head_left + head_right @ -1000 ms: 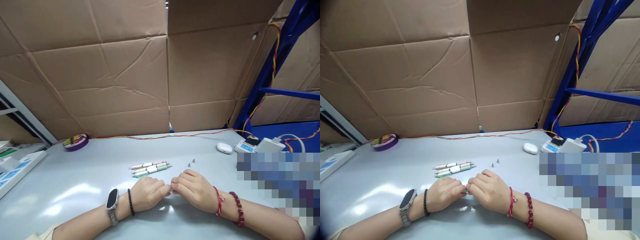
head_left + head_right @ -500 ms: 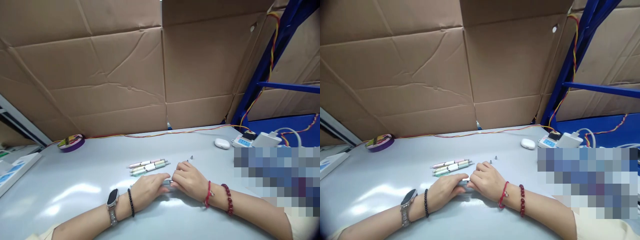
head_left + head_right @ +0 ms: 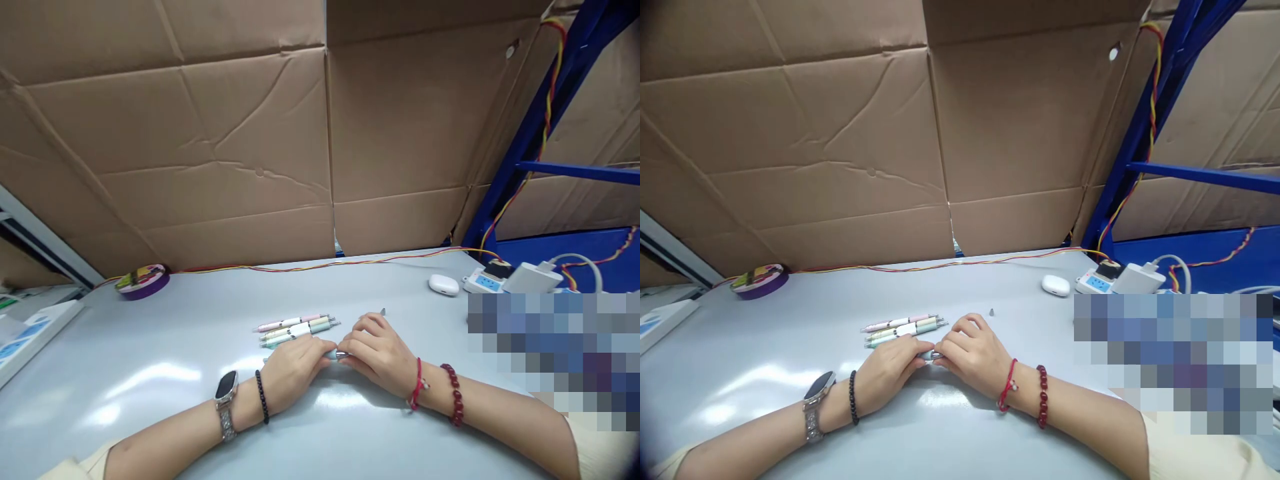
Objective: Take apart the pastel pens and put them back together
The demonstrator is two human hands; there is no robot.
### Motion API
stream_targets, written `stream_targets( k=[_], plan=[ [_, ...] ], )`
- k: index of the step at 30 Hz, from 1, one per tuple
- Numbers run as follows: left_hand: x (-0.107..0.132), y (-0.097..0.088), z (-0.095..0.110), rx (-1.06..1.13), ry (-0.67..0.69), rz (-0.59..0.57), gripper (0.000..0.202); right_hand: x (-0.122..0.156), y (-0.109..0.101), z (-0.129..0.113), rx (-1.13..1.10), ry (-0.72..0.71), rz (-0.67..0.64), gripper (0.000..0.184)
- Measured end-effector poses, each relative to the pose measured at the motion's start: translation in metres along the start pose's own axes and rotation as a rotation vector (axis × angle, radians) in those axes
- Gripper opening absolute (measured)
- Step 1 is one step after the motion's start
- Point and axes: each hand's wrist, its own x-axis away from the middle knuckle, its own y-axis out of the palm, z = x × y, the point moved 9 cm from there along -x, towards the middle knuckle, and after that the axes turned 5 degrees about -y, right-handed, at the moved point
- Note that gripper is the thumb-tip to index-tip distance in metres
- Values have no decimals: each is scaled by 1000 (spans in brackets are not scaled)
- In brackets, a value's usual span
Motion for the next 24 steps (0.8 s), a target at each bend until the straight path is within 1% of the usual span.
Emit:
stream_targets(
  k=[4,7,11,15,19,24],
  plan=[
    [1,2,0,-24,0,-16,30,0,1,9,-125,103,-32,42],
    [1,5,1,-48,0,-49,28,2,5,13,-117,136,-37,40],
    [0,7,-3,-85,-30,-57,30,4,8,12,-145,103,-21,34],
    [1,8,-5,-99,-41,-57,36,4,5,7,-167,56,13,28],
    [0,7,-4,-65,-35,-63,35,2,1,2,-182,30,38,17],
    [-3,4,-3,-27,-48,-61,38,-2,-3,-3,-163,15,39,19]
  ],
)
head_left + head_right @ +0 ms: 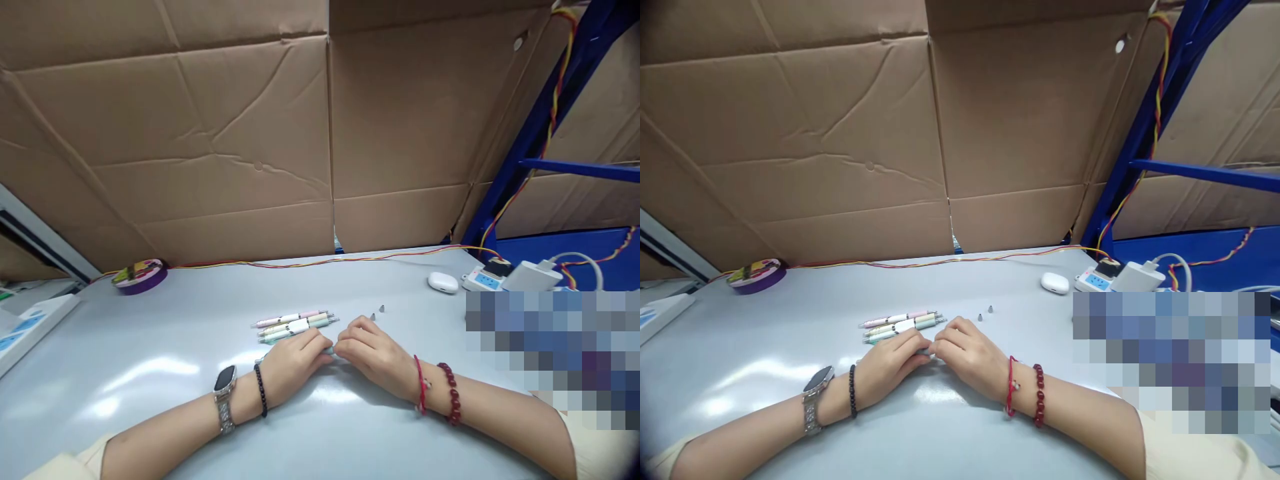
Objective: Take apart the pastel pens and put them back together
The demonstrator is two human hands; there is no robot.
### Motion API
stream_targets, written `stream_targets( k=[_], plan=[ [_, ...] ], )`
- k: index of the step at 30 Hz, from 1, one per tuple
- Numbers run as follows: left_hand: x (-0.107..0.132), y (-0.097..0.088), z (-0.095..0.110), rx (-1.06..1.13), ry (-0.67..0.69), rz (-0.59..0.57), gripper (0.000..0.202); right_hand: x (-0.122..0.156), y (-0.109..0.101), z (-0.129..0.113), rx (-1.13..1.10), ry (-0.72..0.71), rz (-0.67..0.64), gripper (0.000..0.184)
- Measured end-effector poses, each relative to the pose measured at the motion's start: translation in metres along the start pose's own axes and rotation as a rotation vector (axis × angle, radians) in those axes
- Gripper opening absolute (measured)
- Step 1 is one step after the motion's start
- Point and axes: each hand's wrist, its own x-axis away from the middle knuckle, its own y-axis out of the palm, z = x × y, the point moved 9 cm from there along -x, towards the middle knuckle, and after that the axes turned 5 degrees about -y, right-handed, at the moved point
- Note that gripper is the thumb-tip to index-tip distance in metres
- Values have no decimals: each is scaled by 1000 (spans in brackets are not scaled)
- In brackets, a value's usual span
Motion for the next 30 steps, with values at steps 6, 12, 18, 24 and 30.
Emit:
stream_targets(
  k=[6,12,18,24,30],
  plan=[
    [0,0,1,11,11,-4,40,0,3,11,12,130,-39,22],
    [-1,-3,0,28,1,5,38,4,1,13,-27,115,58,10],
    [0,-2,-1,48,2,17,30,-2,-2,7,-1,53,66,20],
    [1,-1,-9,77,10,67,30,-1,-6,9,13,21,140,16],
    [1,-6,-8,62,50,93,28,1,-14,13,-28,34,164,11]
  ],
)
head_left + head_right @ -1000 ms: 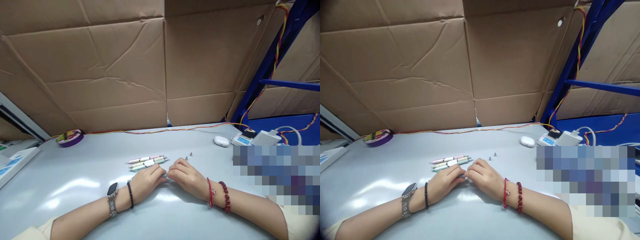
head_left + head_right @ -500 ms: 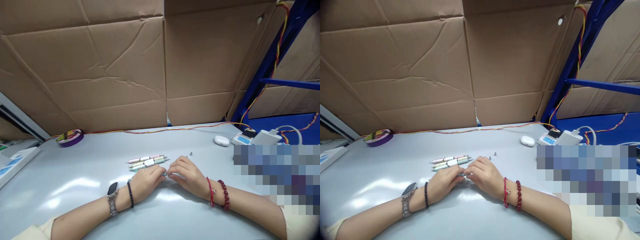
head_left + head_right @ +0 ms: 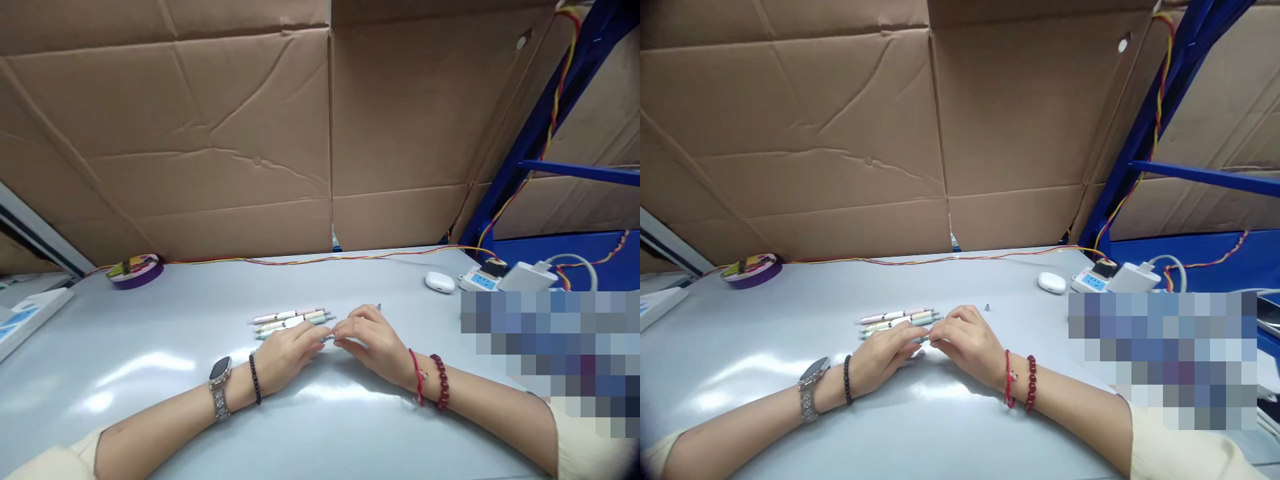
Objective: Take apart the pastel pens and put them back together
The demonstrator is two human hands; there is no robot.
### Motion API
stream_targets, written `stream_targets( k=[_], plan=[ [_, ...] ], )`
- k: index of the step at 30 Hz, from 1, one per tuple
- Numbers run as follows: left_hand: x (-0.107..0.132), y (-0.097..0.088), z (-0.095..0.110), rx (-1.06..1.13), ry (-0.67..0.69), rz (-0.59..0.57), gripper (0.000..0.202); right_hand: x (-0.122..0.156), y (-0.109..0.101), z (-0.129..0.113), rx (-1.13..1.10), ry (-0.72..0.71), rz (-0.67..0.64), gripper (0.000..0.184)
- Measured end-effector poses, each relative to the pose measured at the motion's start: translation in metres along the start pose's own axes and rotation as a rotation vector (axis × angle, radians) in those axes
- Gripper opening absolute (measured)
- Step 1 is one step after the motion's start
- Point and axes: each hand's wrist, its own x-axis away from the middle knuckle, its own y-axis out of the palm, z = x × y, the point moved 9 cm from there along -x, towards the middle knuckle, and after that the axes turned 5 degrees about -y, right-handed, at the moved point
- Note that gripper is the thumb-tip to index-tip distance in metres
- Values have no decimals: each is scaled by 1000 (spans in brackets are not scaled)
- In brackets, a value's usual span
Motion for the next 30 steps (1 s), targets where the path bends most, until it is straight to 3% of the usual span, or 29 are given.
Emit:
stream_targets(
  k=[8,14,18,24,30],
  plan=[
    [2,-4,7,-64,85,33,32,-1,-5,1,-73,43,33,11],
    [-2,-10,0,-123,49,34,30,1,-42,48,40,204,72,6],
    [-6,-8,-7,-162,-22,13,28,10,-52,72,85,238,-104,8],
    [-9,-5,-14,-189,-95,2,25,30,-33,72,82,297,-398,17],
    [-8,-5,-11,-158,-29,13,29,35,-24,72,125,334,-518,27]
  ],
)
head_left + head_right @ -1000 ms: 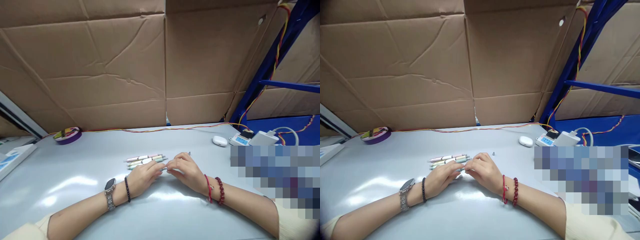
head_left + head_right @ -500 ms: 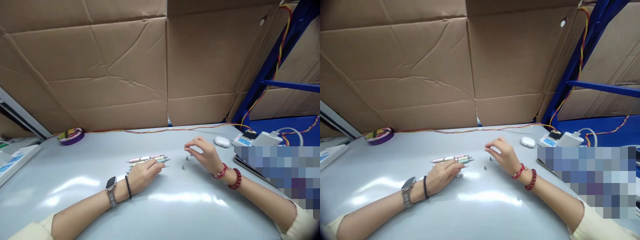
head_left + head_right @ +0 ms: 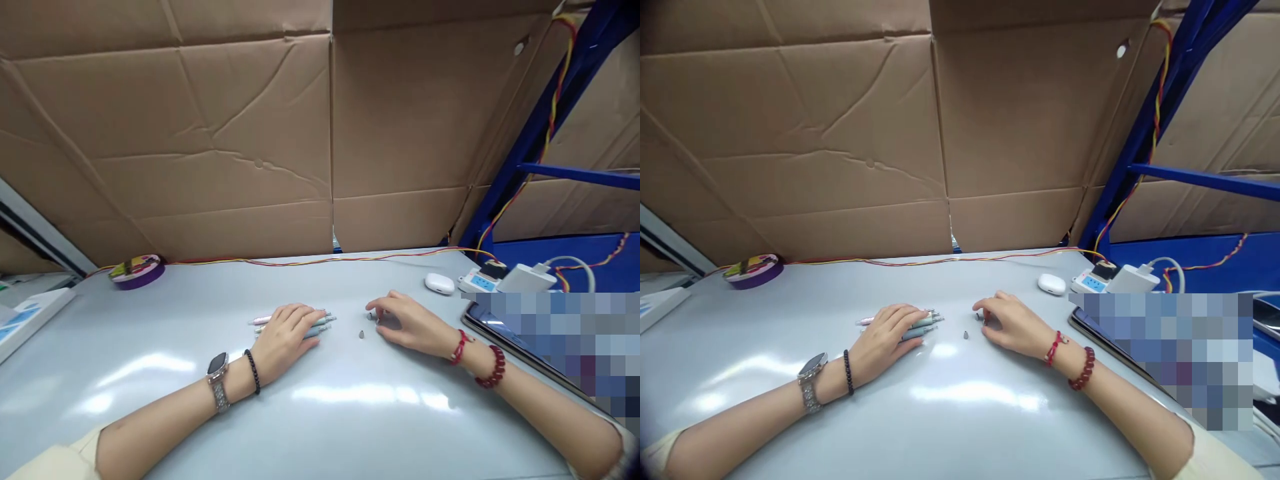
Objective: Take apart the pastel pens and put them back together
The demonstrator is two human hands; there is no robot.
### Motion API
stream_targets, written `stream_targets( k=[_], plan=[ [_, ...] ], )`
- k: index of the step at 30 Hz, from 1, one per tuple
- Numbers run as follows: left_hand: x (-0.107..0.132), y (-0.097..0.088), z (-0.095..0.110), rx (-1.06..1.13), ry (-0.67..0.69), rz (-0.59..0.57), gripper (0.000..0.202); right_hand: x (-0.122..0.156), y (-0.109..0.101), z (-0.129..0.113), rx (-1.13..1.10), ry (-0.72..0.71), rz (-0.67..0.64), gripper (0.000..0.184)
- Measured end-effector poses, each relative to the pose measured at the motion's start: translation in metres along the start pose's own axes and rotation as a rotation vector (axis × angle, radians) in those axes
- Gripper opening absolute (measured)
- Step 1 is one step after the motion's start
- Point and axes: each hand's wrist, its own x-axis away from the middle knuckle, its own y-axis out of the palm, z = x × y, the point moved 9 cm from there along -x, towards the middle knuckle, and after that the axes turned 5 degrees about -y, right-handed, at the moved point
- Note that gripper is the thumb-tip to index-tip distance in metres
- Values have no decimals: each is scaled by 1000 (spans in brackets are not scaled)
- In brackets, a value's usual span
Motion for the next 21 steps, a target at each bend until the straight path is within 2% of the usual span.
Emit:
stream_targets(
  k=[4,7,9,13,17,21],
  plan=[
    [4,-3,19,49,142,-40,21,0,-10,1,54,4,59,33],
    [8,-1,38,102,292,-140,20,0,-17,-1,72,-15,148,21],
    [9,2,44,140,336,-196,18,1,-18,-6,70,-44,196,16],
    [7,6,40,168,300,-220,16,0,-8,-21,62,-126,219,18],
    [8,6,35,127,265,-176,17,0,3,-32,64,-193,193,19],
    [2,-3,15,21,50,-77,18,0,3,-31,82,-195,195,18]
  ],
)
